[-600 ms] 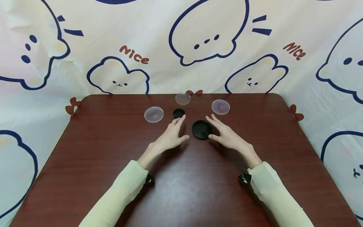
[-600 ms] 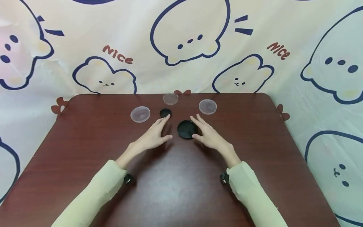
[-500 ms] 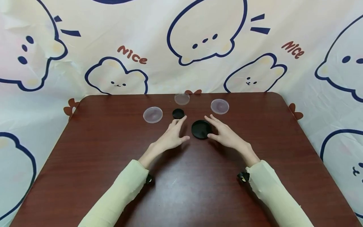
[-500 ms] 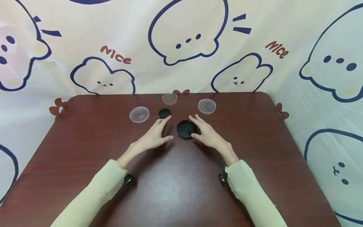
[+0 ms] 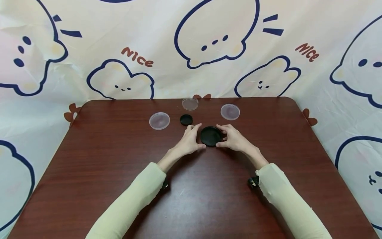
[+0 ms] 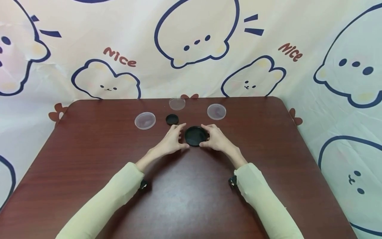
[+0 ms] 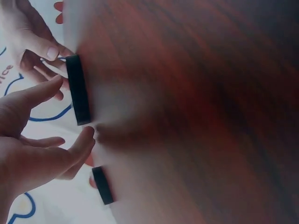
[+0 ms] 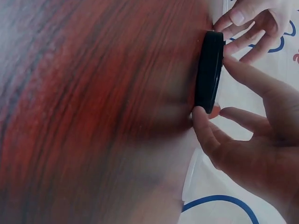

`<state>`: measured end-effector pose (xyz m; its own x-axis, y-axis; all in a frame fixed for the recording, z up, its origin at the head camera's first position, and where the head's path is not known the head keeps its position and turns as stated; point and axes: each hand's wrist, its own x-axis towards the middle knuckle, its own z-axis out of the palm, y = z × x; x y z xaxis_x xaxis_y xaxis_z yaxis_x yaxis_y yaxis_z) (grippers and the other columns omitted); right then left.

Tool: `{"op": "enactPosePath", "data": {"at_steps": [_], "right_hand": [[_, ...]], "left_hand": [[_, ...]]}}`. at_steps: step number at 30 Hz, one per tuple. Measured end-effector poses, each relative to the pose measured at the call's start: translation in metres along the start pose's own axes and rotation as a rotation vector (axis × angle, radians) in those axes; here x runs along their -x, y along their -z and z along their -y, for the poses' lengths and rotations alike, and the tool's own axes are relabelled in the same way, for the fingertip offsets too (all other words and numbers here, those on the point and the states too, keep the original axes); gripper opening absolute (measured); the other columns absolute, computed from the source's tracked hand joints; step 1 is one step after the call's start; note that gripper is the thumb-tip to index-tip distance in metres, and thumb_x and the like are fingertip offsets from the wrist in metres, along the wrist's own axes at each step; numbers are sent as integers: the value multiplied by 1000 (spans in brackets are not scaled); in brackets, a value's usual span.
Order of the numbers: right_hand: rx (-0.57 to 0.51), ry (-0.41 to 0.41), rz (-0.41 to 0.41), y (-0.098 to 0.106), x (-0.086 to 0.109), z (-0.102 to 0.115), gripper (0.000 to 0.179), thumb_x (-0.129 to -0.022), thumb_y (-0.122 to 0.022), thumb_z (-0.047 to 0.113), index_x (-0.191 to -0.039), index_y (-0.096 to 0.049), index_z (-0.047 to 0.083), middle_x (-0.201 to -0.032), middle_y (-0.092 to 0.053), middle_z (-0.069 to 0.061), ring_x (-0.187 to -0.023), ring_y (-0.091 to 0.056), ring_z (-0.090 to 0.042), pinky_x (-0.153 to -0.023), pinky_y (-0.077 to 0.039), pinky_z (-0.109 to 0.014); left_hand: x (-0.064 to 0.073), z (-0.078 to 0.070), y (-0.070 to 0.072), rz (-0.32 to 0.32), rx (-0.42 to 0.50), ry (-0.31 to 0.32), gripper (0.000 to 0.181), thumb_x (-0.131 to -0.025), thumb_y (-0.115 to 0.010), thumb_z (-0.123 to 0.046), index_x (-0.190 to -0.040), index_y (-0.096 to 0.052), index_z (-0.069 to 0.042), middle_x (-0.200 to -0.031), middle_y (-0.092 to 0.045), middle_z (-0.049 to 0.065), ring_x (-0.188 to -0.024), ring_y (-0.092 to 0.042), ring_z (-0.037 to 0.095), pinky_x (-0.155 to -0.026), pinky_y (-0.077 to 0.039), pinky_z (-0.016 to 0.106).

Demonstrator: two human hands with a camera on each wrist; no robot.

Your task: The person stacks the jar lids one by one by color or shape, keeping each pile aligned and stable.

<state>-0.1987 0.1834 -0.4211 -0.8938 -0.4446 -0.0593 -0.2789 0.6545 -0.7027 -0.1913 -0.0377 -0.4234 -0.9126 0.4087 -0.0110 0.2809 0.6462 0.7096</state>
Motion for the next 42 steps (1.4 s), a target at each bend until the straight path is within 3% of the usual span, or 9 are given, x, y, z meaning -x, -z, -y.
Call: {"op": "enactPosePath", "data": {"at_steps": [5,13,19,27,37,42], "right_hand": [[34,-23,48,-2,-4,-1,84,-79,-80,10,-147,-34,-3,-136,-34,-28,-110,-50,-37,-87,-49,-42],[99,-3,23,-6,-10,2,80,-76,-82,10,-142,-40,-7,-128,-40,-29,-102,-51,-35,-85,-48,-40],[73,-25,20,-6,-9,3,80,-76,-82,8,-143,-40,-7,-128,-39,-28,-104,-51,-36,-85,-49,-40],[4,-29,0,-7,-10,3,78,-77,-80,3,-143,-39,-6,-128,-39,-26,-105,-54,-36,-85,-50,-39],[-62,-40,13,-16,-13,12,75,-77,-78,-2,-143,-42,-4,-125,-41,-23,-102,-58,-33,-81,-52,-34],[-41,-34,3,-24,-11,21,75,-75,-79,-3,-141,-44,-5,-123,-42,-24,-100,-60,-32,-79,-52,-32]], "left_hand": [[-7,-2,-4,23,-14,52,83,-77,-82,-11,-145,-37,2,-135,-37,26,-126,-35,39,-100,-38,44],[-15,-6,-6,60,-34,106,82,-77,-82,-12,-145,-37,1,-137,-36,25,-128,-33,39,-101,-37,43],[-16,-5,-7,52,-21,107,77,-77,-82,-13,-141,-42,2,-135,-38,24,-126,-34,38,-101,-38,43],[-17,0,-8,-13,9,71,73,-73,-85,-9,-135,-48,2,-130,-46,21,-122,-37,35,-101,-36,42],[-4,9,2,-46,5,55,74,-69,-88,-9,-132,-51,3,-128,-53,18,-121,-40,33,-102,-35,42],[5,12,6,-53,-4,58,74,-68,-88,-9,-132,-52,3,-126,-57,16,-117,-43,30,-99,-36,41]]}}
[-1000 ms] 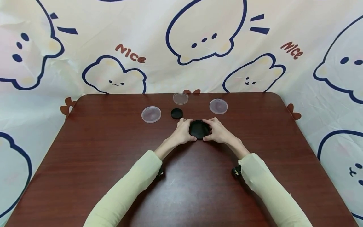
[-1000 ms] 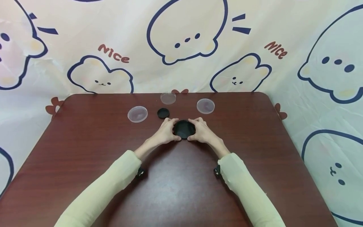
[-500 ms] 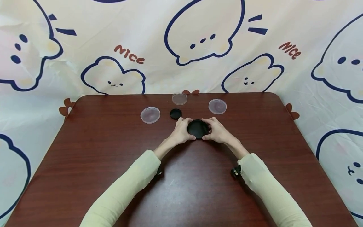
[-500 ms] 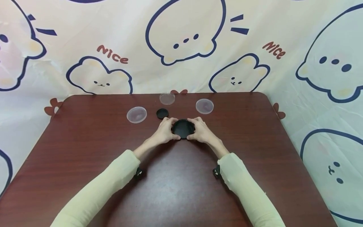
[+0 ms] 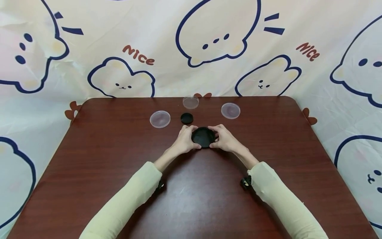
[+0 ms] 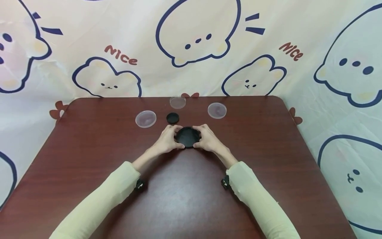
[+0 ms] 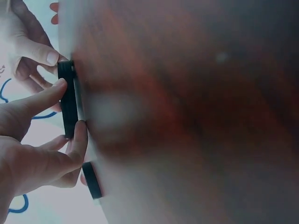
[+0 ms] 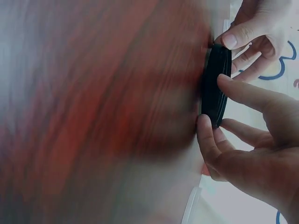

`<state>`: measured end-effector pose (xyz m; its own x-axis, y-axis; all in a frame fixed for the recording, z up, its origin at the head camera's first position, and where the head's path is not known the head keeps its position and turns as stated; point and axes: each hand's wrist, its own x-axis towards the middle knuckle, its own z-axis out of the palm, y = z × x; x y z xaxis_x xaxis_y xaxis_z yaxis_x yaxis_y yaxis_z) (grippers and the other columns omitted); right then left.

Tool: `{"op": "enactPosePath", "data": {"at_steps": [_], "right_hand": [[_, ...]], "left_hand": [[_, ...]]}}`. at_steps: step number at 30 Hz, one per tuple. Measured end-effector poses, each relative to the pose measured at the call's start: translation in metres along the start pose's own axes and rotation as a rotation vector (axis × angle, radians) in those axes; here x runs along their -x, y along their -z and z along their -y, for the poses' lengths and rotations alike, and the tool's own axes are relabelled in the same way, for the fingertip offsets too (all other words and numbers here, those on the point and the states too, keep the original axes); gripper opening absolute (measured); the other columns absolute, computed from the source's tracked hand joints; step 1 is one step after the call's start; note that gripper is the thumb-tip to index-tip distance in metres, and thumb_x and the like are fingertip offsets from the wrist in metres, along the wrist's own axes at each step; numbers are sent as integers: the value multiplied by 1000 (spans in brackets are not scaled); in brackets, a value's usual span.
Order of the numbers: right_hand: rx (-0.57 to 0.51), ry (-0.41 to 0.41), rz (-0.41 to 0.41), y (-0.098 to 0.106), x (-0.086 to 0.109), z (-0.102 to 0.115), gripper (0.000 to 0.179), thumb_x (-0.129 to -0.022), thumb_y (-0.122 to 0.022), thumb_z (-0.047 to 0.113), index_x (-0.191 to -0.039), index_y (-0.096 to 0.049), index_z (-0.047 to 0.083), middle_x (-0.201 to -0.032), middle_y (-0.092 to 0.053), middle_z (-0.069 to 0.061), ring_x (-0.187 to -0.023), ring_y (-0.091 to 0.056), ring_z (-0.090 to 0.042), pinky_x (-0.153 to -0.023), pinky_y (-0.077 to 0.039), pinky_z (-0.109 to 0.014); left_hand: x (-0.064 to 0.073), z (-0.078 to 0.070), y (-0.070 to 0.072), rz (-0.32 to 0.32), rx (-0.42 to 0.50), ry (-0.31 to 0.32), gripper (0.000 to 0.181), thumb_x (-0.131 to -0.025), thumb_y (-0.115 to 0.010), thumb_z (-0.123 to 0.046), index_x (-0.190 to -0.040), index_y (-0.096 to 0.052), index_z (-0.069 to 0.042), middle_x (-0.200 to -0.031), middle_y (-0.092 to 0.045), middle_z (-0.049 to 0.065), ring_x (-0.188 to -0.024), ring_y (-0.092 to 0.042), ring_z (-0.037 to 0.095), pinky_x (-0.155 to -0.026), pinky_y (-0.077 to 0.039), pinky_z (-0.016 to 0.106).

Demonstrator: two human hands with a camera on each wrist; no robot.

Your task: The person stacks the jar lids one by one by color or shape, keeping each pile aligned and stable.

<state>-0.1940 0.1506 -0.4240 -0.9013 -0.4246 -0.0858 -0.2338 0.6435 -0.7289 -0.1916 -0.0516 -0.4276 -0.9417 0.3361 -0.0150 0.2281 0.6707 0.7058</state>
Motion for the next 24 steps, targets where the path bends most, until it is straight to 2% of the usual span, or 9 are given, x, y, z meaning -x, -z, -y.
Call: {"op": "enactPosePath", "data": {"at_steps": [6,13,19,24], "right_hand": [[-32,-11,-5,-8,4,9,75,-74,-80,-4,-140,-45,-4,-124,-42,-24,-98,-59,-31,-79,-52,-31],[-57,-20,15,-18,5,19,72,-74,-81,-2,-138,-49,-1,-120,-42,-20,-94,-56,-26,-82,-51,-32],[-72,-29,21,-28,5,25,72,-75,-80,-2,-140,-47,0,-124,-41,-21,-97,-55,-27,-82,-50,-32],[-75,-51,15,-36,5,29,73,-74,-81,-2,-139,-49,3,-123,-41,-19,-94,-54,-24,-81,-50,-31]], "left_hand": [[12,3,7,3,15,-3,74,-69,-87,-8,-133,-51,3,-124,-57,17,-112,-46,30,-96,-39,40],[30,11,13,21,18,7,74,-69,-87,-8,-132,-51,3,-121,-51,19,-101,-53,29,-88,-45,39],[38,14,19,17,27,19,74,-68,-87,-5,-132,-51,3,-122,-52,20,-106,-52,31,-90,-44,39],[43,16,24,30,21,51,74,-68,-87,-5,-133,-51,3,-122,-52,19,-106,-54,30,-84,-49,34]]}}
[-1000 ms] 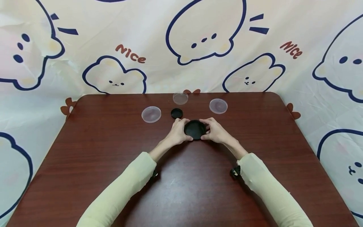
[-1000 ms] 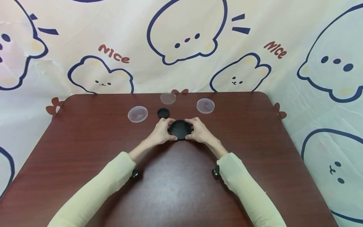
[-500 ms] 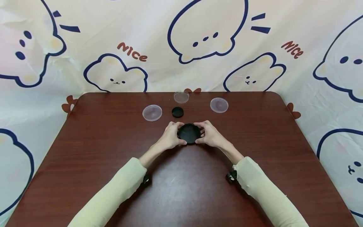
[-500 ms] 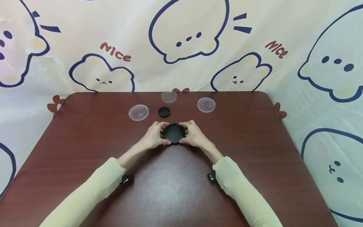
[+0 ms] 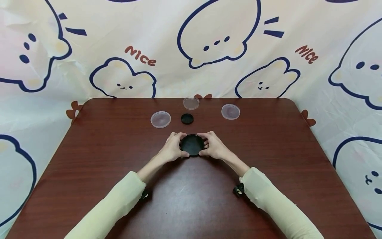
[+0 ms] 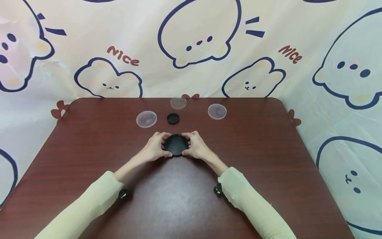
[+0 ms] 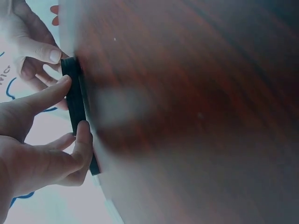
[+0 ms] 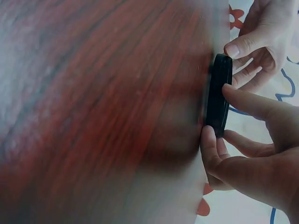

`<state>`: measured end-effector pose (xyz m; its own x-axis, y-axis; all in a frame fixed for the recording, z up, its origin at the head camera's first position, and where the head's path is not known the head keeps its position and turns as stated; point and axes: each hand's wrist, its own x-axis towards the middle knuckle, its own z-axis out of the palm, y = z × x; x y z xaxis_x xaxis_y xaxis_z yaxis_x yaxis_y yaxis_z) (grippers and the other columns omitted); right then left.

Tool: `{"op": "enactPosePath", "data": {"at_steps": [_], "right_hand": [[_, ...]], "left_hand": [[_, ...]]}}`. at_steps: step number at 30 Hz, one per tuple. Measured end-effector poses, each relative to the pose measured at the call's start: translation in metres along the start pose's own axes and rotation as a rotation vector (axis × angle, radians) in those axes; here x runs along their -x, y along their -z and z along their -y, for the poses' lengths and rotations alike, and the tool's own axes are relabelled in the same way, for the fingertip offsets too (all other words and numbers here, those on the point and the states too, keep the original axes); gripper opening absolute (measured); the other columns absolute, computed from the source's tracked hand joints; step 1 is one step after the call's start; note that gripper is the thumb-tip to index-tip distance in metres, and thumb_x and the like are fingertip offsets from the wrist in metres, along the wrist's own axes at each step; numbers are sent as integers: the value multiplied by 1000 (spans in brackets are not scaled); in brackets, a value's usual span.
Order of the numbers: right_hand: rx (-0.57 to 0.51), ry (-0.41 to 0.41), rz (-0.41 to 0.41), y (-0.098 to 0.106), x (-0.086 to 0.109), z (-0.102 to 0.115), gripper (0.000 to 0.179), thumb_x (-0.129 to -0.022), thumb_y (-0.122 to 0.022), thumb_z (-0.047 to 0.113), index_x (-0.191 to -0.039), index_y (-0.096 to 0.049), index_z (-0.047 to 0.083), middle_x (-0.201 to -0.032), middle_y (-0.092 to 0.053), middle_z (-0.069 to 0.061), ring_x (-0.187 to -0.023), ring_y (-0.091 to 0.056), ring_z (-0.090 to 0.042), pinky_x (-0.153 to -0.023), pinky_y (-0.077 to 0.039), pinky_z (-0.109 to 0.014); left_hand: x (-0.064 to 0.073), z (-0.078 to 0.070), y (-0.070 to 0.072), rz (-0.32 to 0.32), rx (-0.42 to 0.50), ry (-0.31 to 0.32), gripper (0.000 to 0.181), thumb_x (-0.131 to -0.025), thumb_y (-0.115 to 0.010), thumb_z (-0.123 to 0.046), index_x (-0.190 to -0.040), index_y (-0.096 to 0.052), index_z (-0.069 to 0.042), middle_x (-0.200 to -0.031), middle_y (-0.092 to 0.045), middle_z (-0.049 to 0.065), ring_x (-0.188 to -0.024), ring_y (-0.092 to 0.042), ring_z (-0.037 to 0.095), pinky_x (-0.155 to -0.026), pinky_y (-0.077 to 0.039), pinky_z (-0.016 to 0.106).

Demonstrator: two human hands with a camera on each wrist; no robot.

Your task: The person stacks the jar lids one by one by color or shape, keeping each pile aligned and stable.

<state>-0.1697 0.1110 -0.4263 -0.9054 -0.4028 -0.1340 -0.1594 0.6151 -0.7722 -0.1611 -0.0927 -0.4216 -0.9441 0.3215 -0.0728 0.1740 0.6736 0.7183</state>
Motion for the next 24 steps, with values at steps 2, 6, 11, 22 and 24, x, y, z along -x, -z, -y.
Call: {"op": "enactPosePath", "data": {"at_steps": [2,6,11,22,24], "right_hand": [[6,-3,8,-3,0,1,73,-74,-81,-1,-139,-49,3,-122,-42,-18,-90,-53,-22,-80,-49,-30],[24,13,13,-6,-1,3,73,-72,-83,-1,-138,-50,2,-118,-42,-18,-86,-53,-20,-78,-49,-29],[32,23,19,-8,-3,3,72,-72,-83,0,-137,-50,2,-115,-43,-17,-84,-53,-20,-77,-48,-29],[23,41,26,-10,-5,4,72,-72,-83,2,-136,-51,2,-113,-44,-15,-84,-51,-19,-77,-46,-28],[22,41,27,-10,-5,4,72,-72,-84,2,-136,-51,2,-113,-44,-15,-84,-52,-19,-76,-47,-28]], "left_hand": [[3,2,0,2,0,9,74,-68,-87,-4,-132,-52,3,-120,-52,18,-104,-55,29,-82,-50,33],[7,7,0,-3,4,10,73,-67,-88,-4,-130,-53,2,-119,-50,19,-100,-57,29,-82,-49,35],[9,9,2,-6,4,2,73,-65,-88,-4,-129,-53,3,-116,-50,19,-98,-55,29,-82,-48,36],[12,11,5,-5,4,-10,74,-66,-87,-3,-130,-51,7,-116,-50,21,-99,-55,30,-82,-49,36],[13,11,5,5,10,-6,75,-67,-87,-3,-131,-49,7,-117,-48,22,-99,-55,30,-81,-50,35]]}}
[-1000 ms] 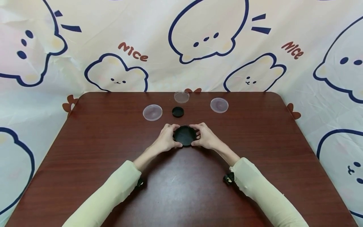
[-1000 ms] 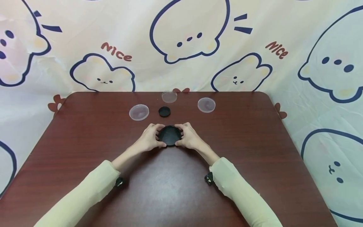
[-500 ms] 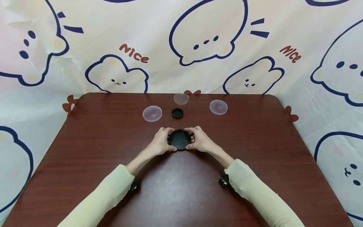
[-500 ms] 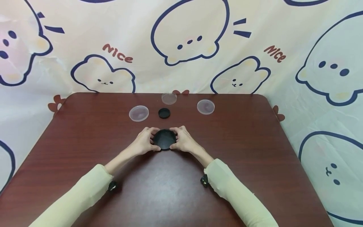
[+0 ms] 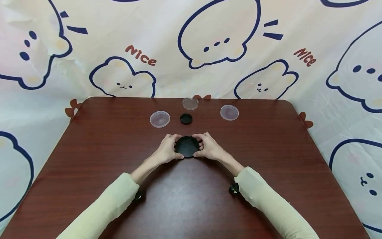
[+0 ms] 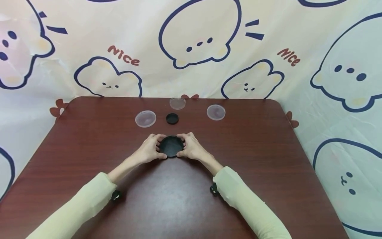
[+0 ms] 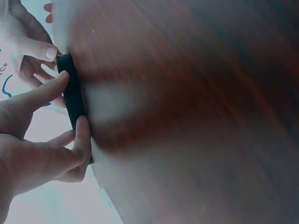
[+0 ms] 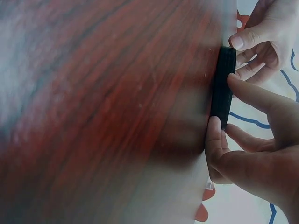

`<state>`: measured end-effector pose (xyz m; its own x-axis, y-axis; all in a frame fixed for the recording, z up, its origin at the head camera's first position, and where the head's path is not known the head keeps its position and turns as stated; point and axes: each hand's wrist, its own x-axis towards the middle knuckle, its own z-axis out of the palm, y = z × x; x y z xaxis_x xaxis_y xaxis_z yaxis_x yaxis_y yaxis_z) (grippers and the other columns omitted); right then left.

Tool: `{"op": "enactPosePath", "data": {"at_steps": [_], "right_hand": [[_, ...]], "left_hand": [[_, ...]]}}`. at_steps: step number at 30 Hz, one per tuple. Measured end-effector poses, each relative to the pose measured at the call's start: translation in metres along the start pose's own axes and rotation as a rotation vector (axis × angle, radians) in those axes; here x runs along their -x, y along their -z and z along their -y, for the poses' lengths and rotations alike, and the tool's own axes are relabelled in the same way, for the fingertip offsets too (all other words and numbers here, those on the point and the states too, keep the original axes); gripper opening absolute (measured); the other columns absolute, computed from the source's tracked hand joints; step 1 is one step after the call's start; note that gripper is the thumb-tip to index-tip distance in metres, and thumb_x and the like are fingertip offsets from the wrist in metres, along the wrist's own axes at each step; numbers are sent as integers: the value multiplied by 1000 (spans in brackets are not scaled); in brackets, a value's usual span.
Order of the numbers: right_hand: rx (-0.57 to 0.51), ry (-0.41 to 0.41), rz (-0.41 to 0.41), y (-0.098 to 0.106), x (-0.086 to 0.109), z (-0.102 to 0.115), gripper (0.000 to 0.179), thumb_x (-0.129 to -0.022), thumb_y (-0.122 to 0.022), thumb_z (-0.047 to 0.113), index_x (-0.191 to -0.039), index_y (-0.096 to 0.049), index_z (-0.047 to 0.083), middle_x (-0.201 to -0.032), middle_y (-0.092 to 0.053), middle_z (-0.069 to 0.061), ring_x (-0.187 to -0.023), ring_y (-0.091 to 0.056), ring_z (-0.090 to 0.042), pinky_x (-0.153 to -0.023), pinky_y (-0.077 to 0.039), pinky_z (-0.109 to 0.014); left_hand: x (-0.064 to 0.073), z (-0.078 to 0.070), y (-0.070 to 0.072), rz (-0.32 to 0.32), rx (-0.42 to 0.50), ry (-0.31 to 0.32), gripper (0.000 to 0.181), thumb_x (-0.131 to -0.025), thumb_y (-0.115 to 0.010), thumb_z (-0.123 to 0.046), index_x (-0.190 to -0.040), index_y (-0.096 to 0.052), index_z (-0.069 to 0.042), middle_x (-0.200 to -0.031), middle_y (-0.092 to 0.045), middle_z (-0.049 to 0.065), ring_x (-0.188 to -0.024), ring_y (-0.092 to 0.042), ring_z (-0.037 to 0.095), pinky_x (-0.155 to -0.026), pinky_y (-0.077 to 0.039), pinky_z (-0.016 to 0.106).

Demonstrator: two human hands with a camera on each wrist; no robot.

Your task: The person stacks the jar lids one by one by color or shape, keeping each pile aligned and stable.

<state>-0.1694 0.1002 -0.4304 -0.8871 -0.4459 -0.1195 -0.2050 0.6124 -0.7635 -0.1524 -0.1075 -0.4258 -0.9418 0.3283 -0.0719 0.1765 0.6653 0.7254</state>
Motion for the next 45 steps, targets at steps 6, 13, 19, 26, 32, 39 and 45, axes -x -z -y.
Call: {"op": "enactPosePath", "data": {"at_steps": [6,13,19,26,32,39,45], "right_hand": [[-10,25,20,-1,3,-4,72,-73,-83,3,-136,-50,1,-112,-44,-16,-87,-54,-21,-80,-49,-29],[-53,42,32,4,4,-8,69,-75,-81,2,-136,-49,-3,-111,-45,-19,-91,-55,-23,-82,-50,-30],[-47,70,56,12,-1,-9,62,-79,-77,5,-134,-49,-6,-110,-49,-20,-90,-55,-23,-79,-48,-29],[-14,76,20,21,-9,-10,52,-83,-74,6,-129,-54,-7,-104,-54,-18,-87,-55,-22,-78,-46,-29],[-20,60,0,24,-16,-8,49,-86,-71,6,-130,-53,-7,-113,-51,-23,-96,-55,-30,-85,-47,-35],[22,7,-39,23,-32,-7,49,-89,-69,7,-134,-52,-1,-123,-44,-21,-102,-53,-28,-87,-47,-35],[7,-34,-87,23,-57,-6,55,-86,-70,6,-137,-49,-1,-131,-35,-23,-104,-51,-28,-88,-47,-35]], "left_hand": [[4,2,-4,22,28,31,76,-70,-85,-2,-136,-47,5,-119,-44,23,-97,-55,30,-80,-50,35],[2,1,-2,54,67,12,75,-72,-84,-3,-136,-46,6,-120,-43,24,-100,-55,31,-80,-51,34],[-4,4,5,70,50,-34,63,-80,-78,-7,-133,-47,8,-116,-48,24,-98,-58,31,-80,-52,34],[-13,8,12,36,40,-52,53,-87,-71,-12,-131,-50,8,-111,-53,22,-99,-59,32,-85,-50,38],[-24,10,17,-15,23,-55,46,-89,-66,-8,-130,-51,7,-111,-56,22,-98,-61,32,-86,-48,41],[-44,9,19,-86,23,-54,47,-87,-67,-2,-129,-51,9,-109,-58,25,-99,-59,34,-87,-47,42],[-67,5,13,-75,-42,-18,65,-85,-70,-5,-139,-37,10,-121,-48,29,-112,-44,38,-94,-40,45]]}}
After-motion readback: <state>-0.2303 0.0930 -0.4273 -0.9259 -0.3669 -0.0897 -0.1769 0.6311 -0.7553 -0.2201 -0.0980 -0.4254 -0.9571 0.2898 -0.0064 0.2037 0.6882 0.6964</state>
